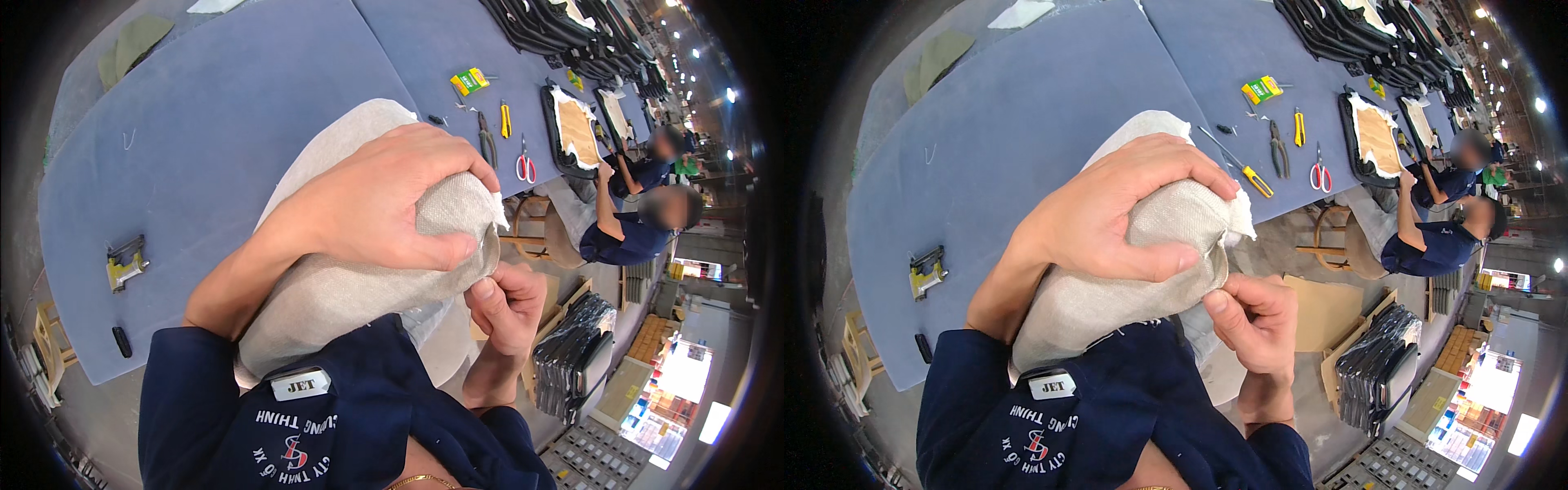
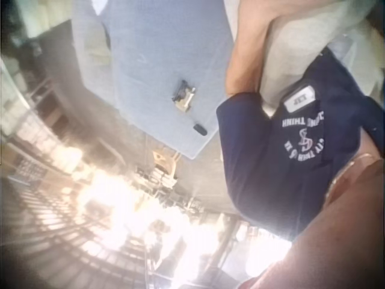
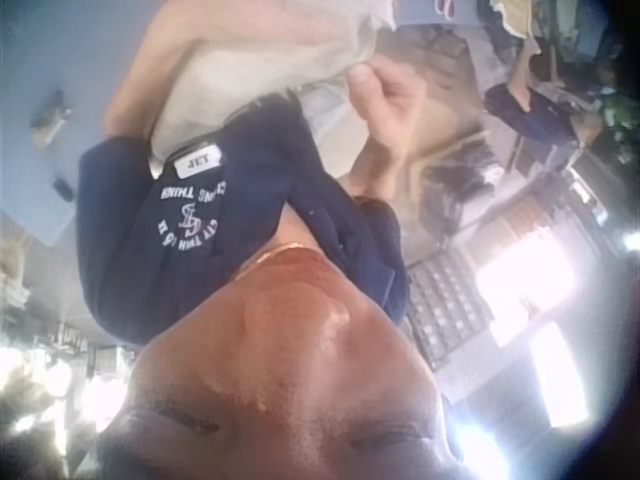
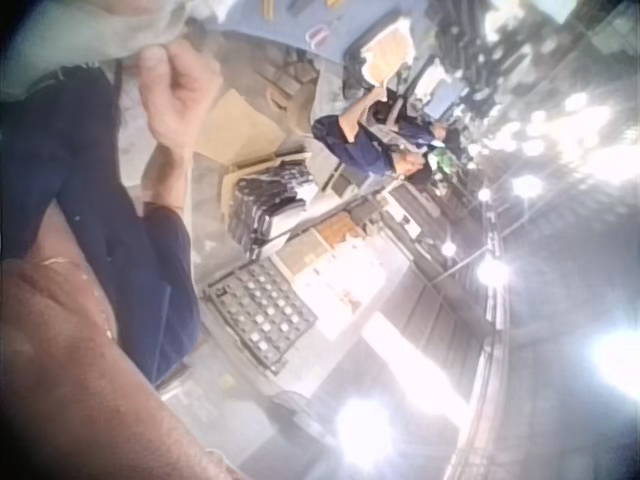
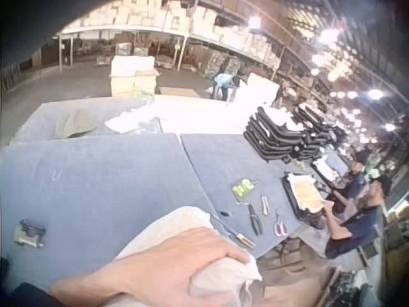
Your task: The person uses a staple gun to attach a white fabric cover to a foam cushion, then uses a screwdriver to press and smooth the fabric edges. The person repeatedly adjusts the fabric and staples it in place.
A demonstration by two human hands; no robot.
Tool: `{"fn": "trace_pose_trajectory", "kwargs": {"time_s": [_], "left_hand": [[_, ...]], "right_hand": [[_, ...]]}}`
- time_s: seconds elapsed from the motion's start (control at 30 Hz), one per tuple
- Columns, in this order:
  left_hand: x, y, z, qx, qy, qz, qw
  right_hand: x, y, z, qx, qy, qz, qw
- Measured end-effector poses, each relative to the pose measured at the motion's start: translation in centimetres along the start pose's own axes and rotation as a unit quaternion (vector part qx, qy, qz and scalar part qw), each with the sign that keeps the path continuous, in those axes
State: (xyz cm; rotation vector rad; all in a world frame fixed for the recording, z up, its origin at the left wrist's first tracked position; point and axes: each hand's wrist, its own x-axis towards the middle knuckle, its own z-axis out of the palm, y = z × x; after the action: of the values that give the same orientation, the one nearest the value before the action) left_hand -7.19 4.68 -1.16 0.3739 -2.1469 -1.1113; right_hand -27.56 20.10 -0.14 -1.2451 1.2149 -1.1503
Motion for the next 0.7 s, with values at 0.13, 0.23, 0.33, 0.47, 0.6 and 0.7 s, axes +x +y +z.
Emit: {"fn": "trace_pose_trajectory", "kwargs": {"time_s": [0.13, 0.23, 0.33, 0.47, 0.6, 0.7], "left_hand": [[-0.3, 0.1, 0.5, -0.033, 0.018, -0.026, 0.999], [-0.4, -0.3, 0.7, -0.041, 0.006, -0.018, 0.999], [-0.2, -0.4, 1.0, -0.015, 0.003, 0.004, 1.0], [-0.2, 0.0, 1.1, 0.019, 0.01, 0.005, 1.0], [-0.6, 0.1, 0.7, -0.001, 0.012, -0.007, 1.0], [-0.2, 0.1, 0.2, -0.021, -0.002, -0.006, 1.0]], "right_hand": [[-0.7, 0.1, -0.3, 0.016, -0.002, 0.018, 1.0], [-0.9, -0.1, -1.7, -0.004, -0.034, 0.029, 0.999], [-0.5, -0.7, -2.3, -0.012, -0.054, 0.041, 0.998], [0.2, -0.7, -1.9, -0.018, -0.045, 0.028, 0.998], [-0.6, 0.8, -0.6, 0.031, -0.009, 0.017, 0.999], [-0.9, 1.1, -0.5, 0.038, -0.016, 0.007, 0.999]]}}
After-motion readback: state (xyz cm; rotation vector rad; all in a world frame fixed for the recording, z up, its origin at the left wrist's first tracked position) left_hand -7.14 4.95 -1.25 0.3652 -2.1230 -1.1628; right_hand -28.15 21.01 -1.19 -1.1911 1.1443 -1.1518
